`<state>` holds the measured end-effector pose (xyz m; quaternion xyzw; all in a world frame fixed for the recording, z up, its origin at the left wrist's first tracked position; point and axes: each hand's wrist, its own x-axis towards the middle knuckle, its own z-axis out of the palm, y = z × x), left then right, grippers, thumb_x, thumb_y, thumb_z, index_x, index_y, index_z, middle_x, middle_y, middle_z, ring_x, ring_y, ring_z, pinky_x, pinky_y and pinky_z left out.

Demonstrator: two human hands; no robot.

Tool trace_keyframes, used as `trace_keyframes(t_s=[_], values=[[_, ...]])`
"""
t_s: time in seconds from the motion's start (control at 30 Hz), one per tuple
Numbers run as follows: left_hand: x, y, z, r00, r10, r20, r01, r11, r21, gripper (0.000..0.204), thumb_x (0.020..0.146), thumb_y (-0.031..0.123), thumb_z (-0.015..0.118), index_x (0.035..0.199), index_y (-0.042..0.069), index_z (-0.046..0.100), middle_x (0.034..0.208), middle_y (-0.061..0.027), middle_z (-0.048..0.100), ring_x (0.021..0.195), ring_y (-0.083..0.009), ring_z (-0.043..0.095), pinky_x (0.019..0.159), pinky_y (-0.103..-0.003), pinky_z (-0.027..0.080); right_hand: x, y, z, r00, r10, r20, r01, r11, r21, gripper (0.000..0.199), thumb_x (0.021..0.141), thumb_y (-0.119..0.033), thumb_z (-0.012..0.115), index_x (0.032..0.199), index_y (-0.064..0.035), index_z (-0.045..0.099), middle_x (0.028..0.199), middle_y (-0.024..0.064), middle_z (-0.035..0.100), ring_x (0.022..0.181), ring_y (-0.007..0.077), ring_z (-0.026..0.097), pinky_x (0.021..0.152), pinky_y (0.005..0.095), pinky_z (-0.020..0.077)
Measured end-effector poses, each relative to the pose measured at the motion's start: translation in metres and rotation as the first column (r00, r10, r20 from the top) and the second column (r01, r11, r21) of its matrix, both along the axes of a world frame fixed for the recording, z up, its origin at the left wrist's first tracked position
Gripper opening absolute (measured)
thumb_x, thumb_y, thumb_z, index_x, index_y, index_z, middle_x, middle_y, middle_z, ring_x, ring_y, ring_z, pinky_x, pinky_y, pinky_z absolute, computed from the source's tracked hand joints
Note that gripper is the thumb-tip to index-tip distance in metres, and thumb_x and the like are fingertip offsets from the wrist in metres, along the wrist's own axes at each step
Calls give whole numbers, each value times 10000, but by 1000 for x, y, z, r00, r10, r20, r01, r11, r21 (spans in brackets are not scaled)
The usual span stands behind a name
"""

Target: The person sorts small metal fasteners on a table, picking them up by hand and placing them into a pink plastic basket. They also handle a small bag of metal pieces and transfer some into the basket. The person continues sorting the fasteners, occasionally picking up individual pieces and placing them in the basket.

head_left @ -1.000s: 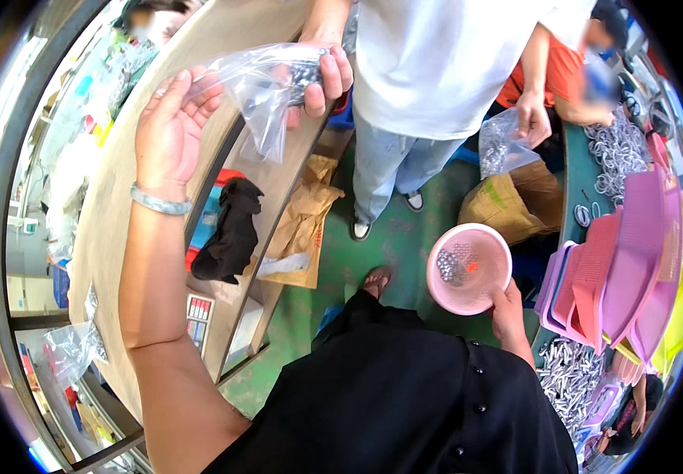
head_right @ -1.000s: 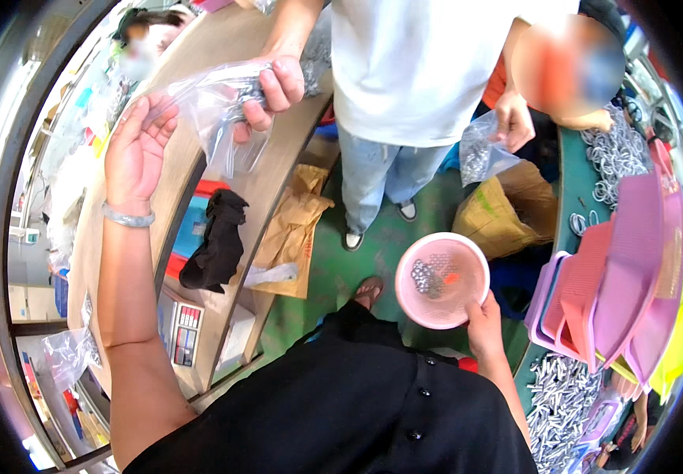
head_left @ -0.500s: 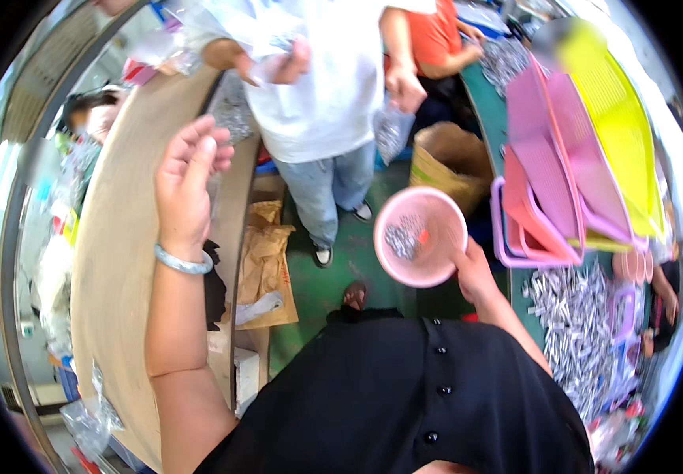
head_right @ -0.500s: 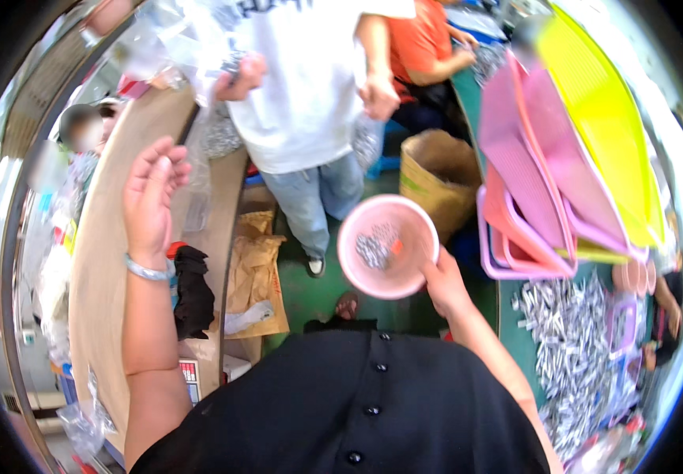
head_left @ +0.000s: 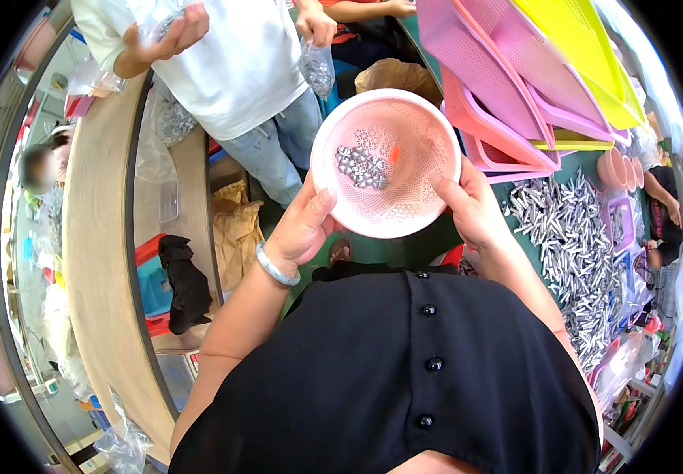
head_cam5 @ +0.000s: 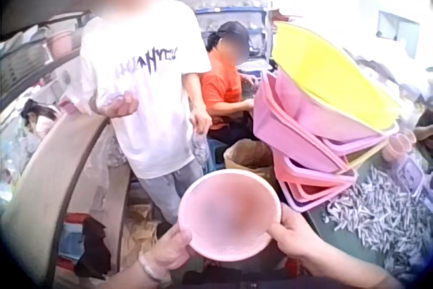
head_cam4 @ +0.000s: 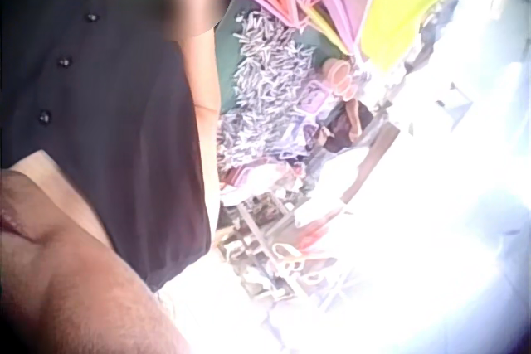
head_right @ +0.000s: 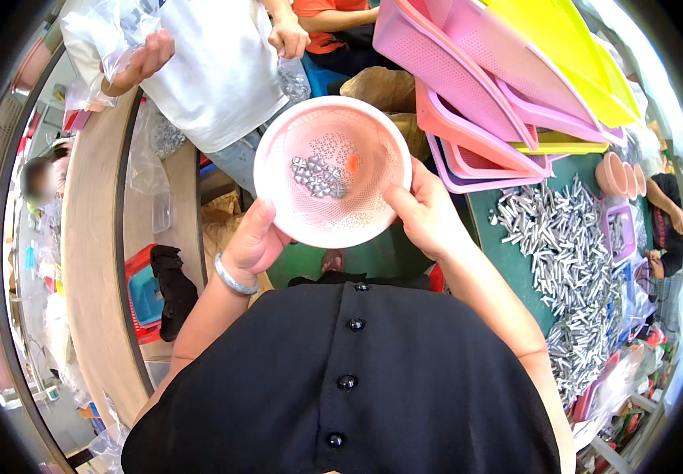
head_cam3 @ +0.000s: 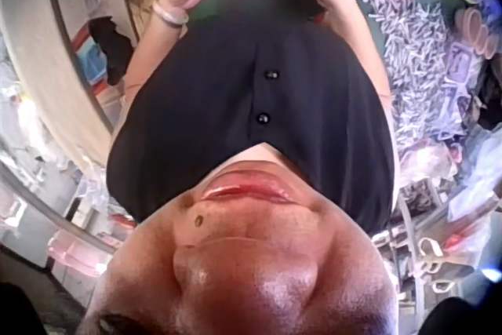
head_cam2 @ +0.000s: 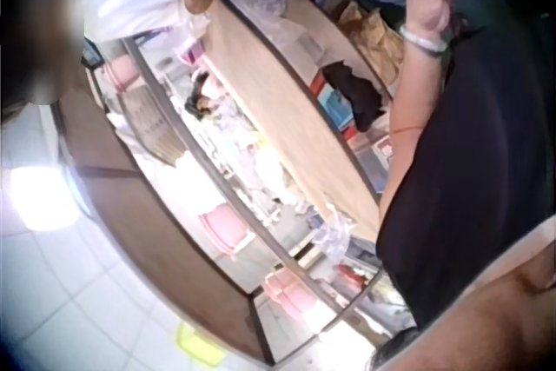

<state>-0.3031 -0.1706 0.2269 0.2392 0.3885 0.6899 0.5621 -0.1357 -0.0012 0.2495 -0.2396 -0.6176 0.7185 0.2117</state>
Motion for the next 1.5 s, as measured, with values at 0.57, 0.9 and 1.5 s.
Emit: trace_keyframes(t_s=[0.57,0.9,1.5], values=[[17,-7,35,981,111,-161,-96,990,100,873,784,447,656,1385,0,207,1333,-116,379,1224,-197,372,1023,-339,294,25,-21,36,997,17,-69,-13,998,59,453,864,-134,584,1238,56,412,1080,94,573,968,109,544,853,266,441],[22,-12,40,979,101,-180,-82,991,106,917,769,499,648,1387,-4,194,1332,-123,375,1207,-194,395,992,-326,338,32,-29,42,1000,22,-16,-20,995,94,454,861,-131,591,1239,43,407,1074,94,573,959,109,551,838,267,450],[25,-16,37,979,96,-177,-81,993,91,868,789,491,631,1376,-5,226,1309,-114,403,1184,-183,416,983,-319,344,38,-34,42,999,35,3,-35,987,160,482,861,-160,605,1248,43,402,1083,82,563,967,109,540,849,271,445]])
